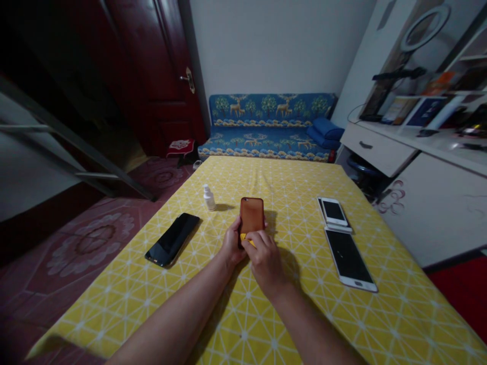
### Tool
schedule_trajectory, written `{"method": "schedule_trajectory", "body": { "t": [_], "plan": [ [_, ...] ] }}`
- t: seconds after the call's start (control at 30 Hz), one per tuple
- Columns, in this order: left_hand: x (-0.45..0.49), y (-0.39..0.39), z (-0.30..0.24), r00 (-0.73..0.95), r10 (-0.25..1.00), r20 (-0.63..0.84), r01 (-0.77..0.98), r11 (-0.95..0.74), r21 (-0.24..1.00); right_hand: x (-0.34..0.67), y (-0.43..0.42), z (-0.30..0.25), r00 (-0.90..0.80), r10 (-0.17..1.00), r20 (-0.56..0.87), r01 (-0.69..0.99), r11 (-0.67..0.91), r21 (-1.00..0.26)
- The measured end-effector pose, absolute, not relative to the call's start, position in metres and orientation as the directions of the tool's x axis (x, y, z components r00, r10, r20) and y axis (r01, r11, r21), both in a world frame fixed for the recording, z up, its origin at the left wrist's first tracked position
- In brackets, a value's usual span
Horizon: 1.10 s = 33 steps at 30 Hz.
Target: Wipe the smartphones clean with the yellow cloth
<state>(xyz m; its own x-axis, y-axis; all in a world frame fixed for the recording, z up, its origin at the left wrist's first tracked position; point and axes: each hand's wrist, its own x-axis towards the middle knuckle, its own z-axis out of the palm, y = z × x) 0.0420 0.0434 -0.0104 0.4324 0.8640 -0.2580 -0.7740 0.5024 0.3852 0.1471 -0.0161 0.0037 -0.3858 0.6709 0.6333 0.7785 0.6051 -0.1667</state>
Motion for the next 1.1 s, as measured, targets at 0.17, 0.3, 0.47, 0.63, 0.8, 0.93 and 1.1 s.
{"method": "schedule_trajectory", "body": {
  "t": [0.17, 0.3, 0.47, 0.63, 0.8, 0.93, 1.1],
  "plan": [
    [0.042, 0.045, -0.008, 0.387, 0.885, -0.258, -0.796, 0.462, 0.39, 0.166, -0.011, 0.002, -0.341, 0.687, 0.641, 0.808, 0.563, -0.173],
    [0.043, 0.046, -0.01, 0.369, 0.894, -0.254, -0.802, 0.445, 0.4, 0.166, -0.013, 0.001, -0.319, 0.695, 0.644, 0.82, 0.543, -0.18],
    [0.043, 0.044, -0.013, 0.399, 0.894, -0.204, -0.792, 0.448, 0.415, 0.143, -0.018, 0.005, -0.371, 0.711, 0.598, 0.786, 0.583, -0.206],
    [0.043, 0.044, -0.012, 0.389, 0.894, -0.224, -0.8, 0.448, 0.398, 0.157, -0.01, -0.002, -0.315, 0.71, 0.629, 0.787, 0.566, -0.245],
    [0.041, 0.046, -0.009, 0.343, 0.912, -0.225, -0.824, 0.407, 0.393, 0.188, 0.003, -0.012, -0.132, 0.695, 0.707, 0.808, 0.489, -0.33],
    [0.038, 0.047, -0.004, 0.325, 0.92, -0.219, -0.85, 0.386, 0.359, 0.19, 0.002, -0.01, 0.057, 0.644, 0.763, 0.717, 0.505, -0.48],
    [0.037, 0.046, -0.002, 0.372, 0.892, -0.258, -0.823, 0.446, 0.352, 0.174, -0.01, 0.0, -0.069, 0.556, 0.828, 0.621, 0.674, -0.401]
  ]
}}
